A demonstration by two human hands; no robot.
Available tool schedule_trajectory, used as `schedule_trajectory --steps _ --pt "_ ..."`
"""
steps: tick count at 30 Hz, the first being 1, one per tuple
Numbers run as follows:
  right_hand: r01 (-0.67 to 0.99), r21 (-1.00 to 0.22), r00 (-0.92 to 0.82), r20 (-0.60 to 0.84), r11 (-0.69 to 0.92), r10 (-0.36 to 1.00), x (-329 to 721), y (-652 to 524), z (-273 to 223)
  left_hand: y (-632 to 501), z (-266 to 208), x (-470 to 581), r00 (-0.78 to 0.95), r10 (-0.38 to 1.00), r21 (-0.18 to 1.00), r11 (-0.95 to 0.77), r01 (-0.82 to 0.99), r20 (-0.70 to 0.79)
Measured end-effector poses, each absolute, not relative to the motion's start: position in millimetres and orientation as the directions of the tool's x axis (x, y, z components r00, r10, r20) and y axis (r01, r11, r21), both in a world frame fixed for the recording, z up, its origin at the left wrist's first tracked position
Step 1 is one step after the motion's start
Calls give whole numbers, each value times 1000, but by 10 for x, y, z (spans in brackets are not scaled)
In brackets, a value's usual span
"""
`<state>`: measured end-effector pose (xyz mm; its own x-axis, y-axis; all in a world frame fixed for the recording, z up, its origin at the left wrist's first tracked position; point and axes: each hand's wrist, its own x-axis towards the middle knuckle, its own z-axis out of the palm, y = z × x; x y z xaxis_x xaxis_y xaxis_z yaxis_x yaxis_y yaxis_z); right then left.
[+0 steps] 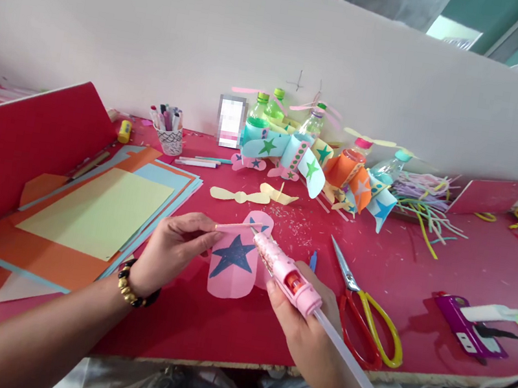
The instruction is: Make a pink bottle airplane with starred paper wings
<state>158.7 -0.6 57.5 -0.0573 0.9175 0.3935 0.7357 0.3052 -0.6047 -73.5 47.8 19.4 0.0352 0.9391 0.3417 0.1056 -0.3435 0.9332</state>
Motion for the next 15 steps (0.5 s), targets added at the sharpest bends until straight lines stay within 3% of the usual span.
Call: schedule_trajectory --steps 8,15 --pt "759 -596 2 405 262 914 1700 -11 454 474 200 -734 44 935 929 -356 106 353" --pt "705 -606 -82 448 369 891 1757 62 487 479 210 -742 47 932 927 -361 103 358"
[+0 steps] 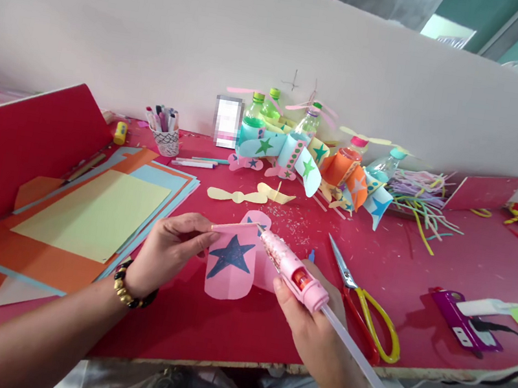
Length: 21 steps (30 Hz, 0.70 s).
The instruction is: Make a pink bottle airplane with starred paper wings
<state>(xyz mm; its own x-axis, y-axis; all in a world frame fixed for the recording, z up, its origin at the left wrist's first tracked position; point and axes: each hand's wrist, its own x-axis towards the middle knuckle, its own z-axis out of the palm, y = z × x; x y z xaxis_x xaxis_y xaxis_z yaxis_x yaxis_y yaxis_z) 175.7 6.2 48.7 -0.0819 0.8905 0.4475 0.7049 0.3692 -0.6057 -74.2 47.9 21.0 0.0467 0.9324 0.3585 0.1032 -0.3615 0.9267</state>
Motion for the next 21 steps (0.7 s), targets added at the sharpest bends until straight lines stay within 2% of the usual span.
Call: schedule_trajectory --steps 5,12,21 --pt "674 -635 -66 457 377 887 1724 51 500 474 219 -734 42 935 930 -355 101 352" --pt "727 -632 -4 385 267 923 1668 -26 506 469 234 -730 40 938 932 -347 109 345" --pt "672 -637 -85 440 378 894 1429 -35 631 472 216 -728 49 936 928 -352 121 349"
